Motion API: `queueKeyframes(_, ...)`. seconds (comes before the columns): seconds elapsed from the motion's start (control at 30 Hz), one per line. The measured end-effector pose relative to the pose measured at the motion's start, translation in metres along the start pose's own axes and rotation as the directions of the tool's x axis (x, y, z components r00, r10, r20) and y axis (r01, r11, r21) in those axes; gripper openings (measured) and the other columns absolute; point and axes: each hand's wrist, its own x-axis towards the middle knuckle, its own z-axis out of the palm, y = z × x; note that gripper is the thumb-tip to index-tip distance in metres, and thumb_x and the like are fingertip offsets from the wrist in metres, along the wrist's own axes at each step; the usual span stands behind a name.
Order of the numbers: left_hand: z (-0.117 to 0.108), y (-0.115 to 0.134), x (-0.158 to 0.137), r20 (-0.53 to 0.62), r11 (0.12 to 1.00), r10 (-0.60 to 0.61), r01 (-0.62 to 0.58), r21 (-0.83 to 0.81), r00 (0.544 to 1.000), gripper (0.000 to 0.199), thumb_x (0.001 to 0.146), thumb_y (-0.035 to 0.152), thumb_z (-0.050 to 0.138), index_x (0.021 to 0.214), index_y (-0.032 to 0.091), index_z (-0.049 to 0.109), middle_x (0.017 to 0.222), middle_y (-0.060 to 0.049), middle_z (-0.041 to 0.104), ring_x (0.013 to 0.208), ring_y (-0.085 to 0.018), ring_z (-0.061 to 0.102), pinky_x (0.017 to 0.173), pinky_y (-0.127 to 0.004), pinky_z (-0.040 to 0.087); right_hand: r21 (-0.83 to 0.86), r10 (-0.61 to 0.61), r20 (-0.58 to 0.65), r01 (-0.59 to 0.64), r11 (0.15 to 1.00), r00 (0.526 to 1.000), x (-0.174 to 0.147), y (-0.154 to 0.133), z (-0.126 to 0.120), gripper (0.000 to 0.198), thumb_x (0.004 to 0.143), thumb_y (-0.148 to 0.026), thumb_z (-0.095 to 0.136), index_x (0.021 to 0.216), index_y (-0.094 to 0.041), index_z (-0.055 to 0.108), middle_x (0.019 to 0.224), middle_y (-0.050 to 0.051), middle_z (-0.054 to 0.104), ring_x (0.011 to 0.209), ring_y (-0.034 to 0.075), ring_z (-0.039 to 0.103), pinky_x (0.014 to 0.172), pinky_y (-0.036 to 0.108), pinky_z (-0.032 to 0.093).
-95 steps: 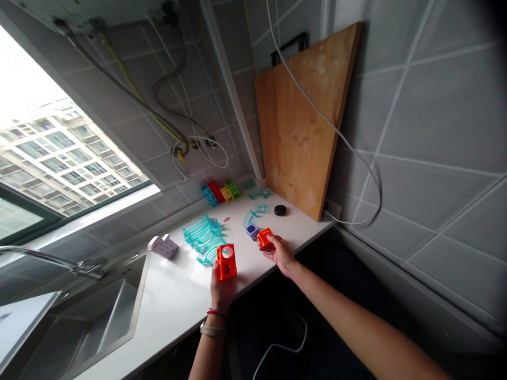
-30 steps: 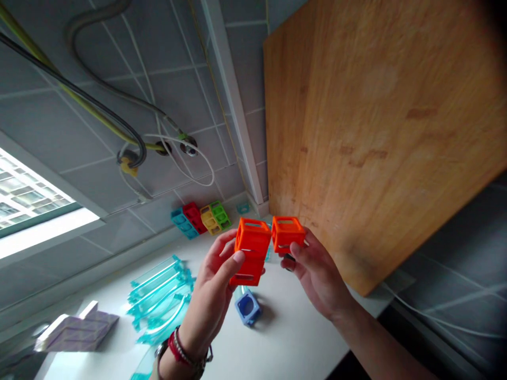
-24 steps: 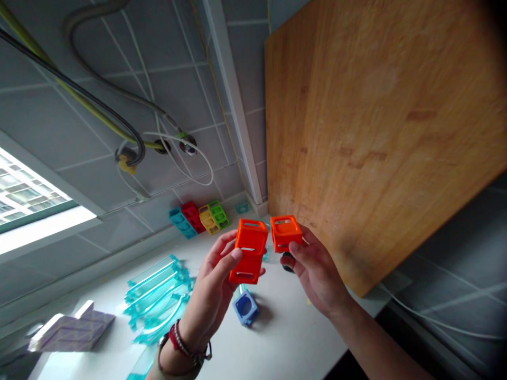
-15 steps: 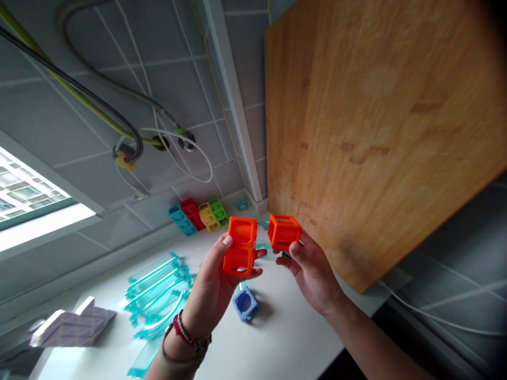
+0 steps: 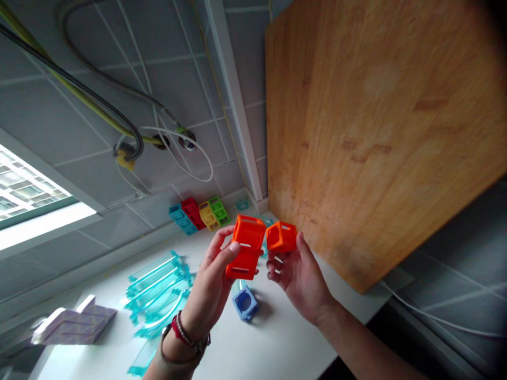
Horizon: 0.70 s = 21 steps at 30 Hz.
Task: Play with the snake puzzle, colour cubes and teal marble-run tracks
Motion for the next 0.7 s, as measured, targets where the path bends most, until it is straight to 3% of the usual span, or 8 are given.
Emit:
queueKeyframes(0.1,-0.012,0.000,0.000,0.087,0.937,0.210,-0.225,0.268,0.974,0.047,0.079,0.022,0.086,0.122,0.024,0.070,0.130,-0.010,0.071,0.115,-0.029,0.070,0.092,-0.033,0.060,0.024,0.099,-0.030,-0.098,0.995,0.995,-0.001,-0.001,0.002,0.053,0.088,-0.072,0.065,0.102,-0.022,0.077,0.080,0.003,0.075,0.063,0.015,0.065,0.058,0.026,0.054)
queueKeyframes(0.2,-0.022,0.004,-0.001,0.202,0.839,0.299,-0.358,0.411,0.933,0.051,0.072,0.013,0.089,0.120,0.024,0.075,0.132,-0.012,0.070,0.123,-0.032,0.066,0.103,-0.035,0.056,0.020,0.154,-0.012,-0.153,0.988,0.988,-0.001,-0.003,0.002,0.052,0.091,-0.071,0.062,0.102,-0.022,0.077,0.086,0.004,0.077,0.062,0.015,0.066,0.057,0.027,0.054)
queueKeyframes(0.43,-0.024,0.004,0.001,0.118,0.890,0.256,-0.282,0.359,0.959,0.049,0.079,0.023,0.086,0.126,0.022,0.070,0.122,-0.014,0.074,0.104,-0.029,0.074,0.089,-0.035,0.061,0.032,0.171,0.026,-0.171,0.985,0.985,-0.001,0.002,-0.003,0.057,0.091,-0.073,0.060,0.107,-0.022,0.077,0.082,0.004,0.075,0.066,0.017,0.066,0.057,0.026,0.053)
queueKeyframes(0.6,-0.023,-0.003,0.006,0.099,0.896,0.250,-0.269,0.354,0.963,0.048,0.077,0.022,0.087,0.123,0.022,0.070,0.120,-0.013,0.074,0.103,-0.028,0.072,0.088,-0.032,0.059,-0.075,0.127,0.204,-0.114,0.991,0.971,-0.004,0.006,-0.002,0.059,0.092,-0.073,0.059,0.117,-0.021,0.075,0.090,0.005,0.074,0.071,0.015,0.064,0.061,0.024,0.051)
queueKeyframes(0.7,-0.024,-0.006,0.006,0.118,0.898,0.244,-0.270,0.346,0.963,0.049,0.074,0.019,0.089,0.120,0.022,0.071,0.111,-0.010,0.076,0.092,-0.025,0.073,0.079,-0.028,0.059,-0.131,0.115,0.241,-0.085,0.988,0.964,-0.005,0.005,-0.002,0.055,0.093,-0.071,0.059,0.114,-0.022,0.075,0.090,0.005,0.073,0.073,0.016,0.063,0.062,0.025,0.051)
